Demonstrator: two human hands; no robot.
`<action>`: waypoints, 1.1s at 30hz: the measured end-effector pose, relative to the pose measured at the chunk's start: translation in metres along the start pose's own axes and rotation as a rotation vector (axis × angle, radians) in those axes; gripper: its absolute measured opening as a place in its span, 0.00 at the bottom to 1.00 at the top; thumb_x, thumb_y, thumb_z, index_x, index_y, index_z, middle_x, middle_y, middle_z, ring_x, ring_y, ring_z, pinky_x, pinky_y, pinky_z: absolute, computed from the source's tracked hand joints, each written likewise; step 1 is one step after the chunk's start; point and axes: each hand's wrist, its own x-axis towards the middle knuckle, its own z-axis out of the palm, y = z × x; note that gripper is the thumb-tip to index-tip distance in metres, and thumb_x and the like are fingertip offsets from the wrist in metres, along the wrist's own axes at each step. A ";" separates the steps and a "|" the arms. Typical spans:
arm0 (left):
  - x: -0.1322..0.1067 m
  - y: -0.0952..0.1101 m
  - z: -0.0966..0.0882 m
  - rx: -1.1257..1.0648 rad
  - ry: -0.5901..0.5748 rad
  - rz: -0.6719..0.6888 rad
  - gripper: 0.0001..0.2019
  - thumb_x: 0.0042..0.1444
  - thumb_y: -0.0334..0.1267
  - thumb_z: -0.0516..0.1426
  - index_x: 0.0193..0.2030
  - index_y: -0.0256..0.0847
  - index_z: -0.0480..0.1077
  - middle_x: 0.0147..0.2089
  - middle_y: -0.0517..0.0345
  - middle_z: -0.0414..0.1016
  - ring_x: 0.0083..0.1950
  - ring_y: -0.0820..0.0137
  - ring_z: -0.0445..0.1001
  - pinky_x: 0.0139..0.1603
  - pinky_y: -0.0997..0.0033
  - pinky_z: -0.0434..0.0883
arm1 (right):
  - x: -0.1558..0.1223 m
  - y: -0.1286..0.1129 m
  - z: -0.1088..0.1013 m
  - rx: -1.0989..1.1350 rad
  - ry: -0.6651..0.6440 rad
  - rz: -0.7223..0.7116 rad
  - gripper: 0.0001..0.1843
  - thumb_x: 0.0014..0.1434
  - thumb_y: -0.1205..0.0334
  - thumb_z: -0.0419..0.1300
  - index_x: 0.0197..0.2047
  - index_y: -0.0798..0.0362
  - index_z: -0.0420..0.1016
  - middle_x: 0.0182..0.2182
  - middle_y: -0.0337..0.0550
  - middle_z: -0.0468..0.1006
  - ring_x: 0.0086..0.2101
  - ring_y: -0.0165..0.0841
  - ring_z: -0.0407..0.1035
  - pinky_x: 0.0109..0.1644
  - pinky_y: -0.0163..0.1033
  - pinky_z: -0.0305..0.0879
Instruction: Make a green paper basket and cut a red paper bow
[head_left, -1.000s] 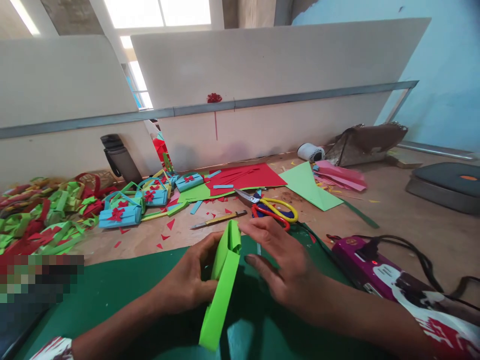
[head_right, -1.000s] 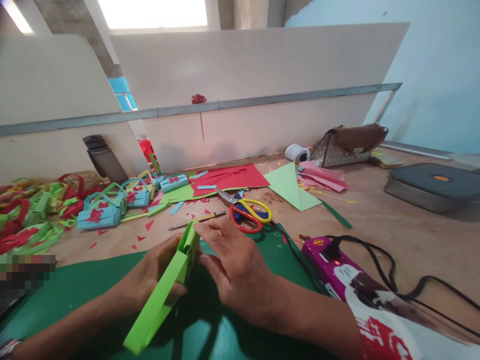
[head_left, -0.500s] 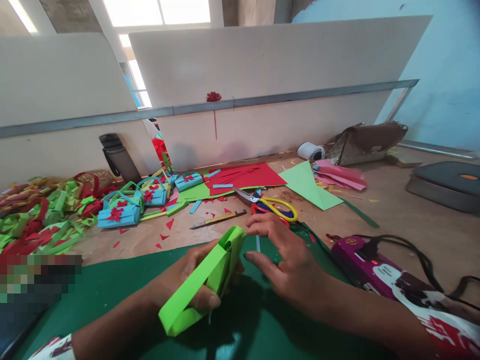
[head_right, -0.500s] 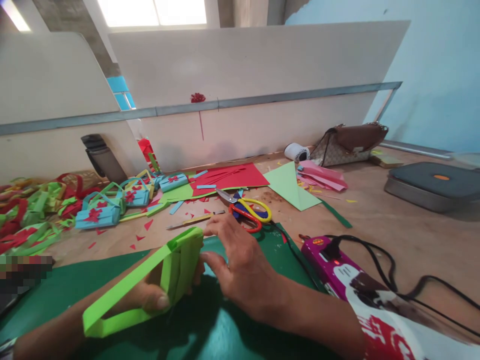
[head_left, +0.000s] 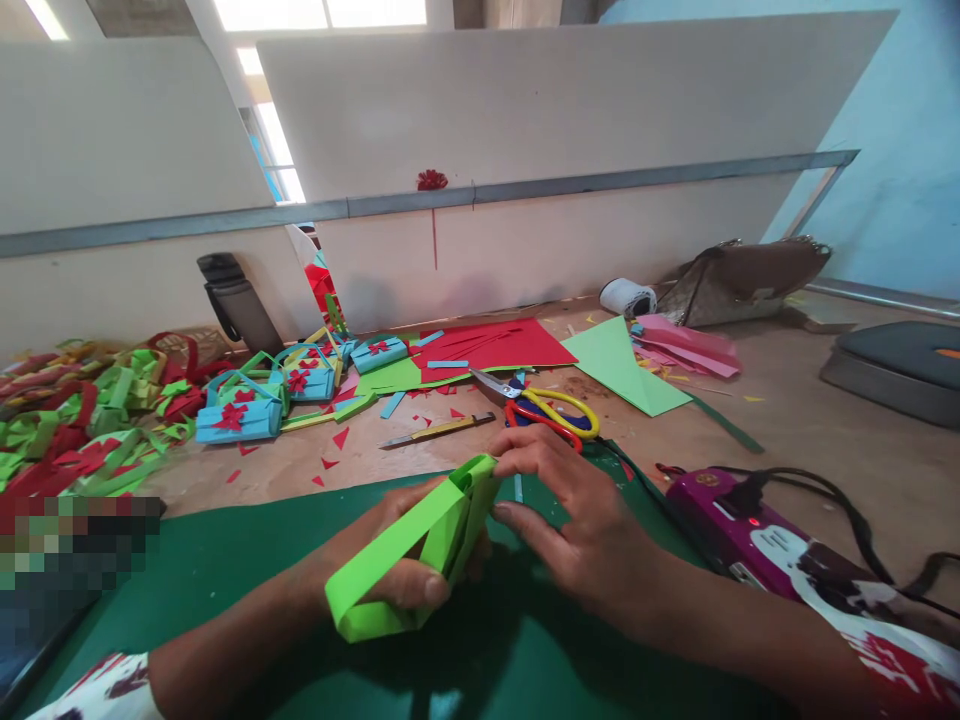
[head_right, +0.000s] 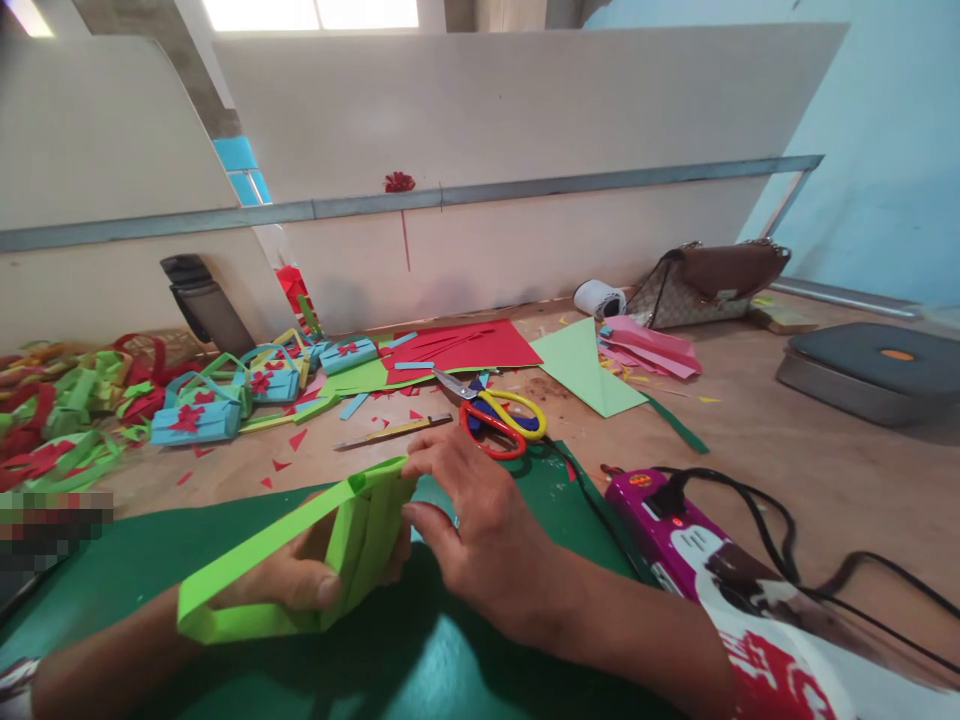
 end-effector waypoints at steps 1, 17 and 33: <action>0.000 0.003 0.002 0.000 0.009 -0.003 0.24 0.46 0.47 0.61 0.48 0.37 0.66 0.40 0.52 0.70 0.39 0.63 0.68 0.38 0.68 0.65 | 0.000 0.000 0.000 0.014 -0.006 0.002 0.13 0.55 0.75 0.57 0.41 0.51 0.65 0.42 0.46 0.70 0.45 0.35 0.67 0.50 0.43 0.64; 0.004 -0.001 0.010 -0.157 0.053 0.003 0.24 0.42 0.48 0.64 0.44 0.38 0.68 0.36 0.54 0.71 0.35 0.68 0.68 0.36 0.70 0.64 | 0.010 -0.005 -0.007 0.267 -0.117 0.202 0.09 0.53 0.77 0.60 0.29 0.53 0.70 0.38 0.40 0.72 0.39 0.30 0.69 0.46 0.37 0.63; 0.005 0.009 0.016 -0.121 0.186 -0.039 0.25 0.35 0.44 0.68 0.40 0.37 0.68 0.36 0.57 0.69 0.36 0.70 0.65 0.36 0.72 0.63 | -0.005 0.003 -0.004 -0.064 0.024 -0.146 0.14 0.55 0.73 0.58 0.46 0.55 0.68 0.43 0.49 0.74 0.48 0.36 0.67 0.54 0.43 0.64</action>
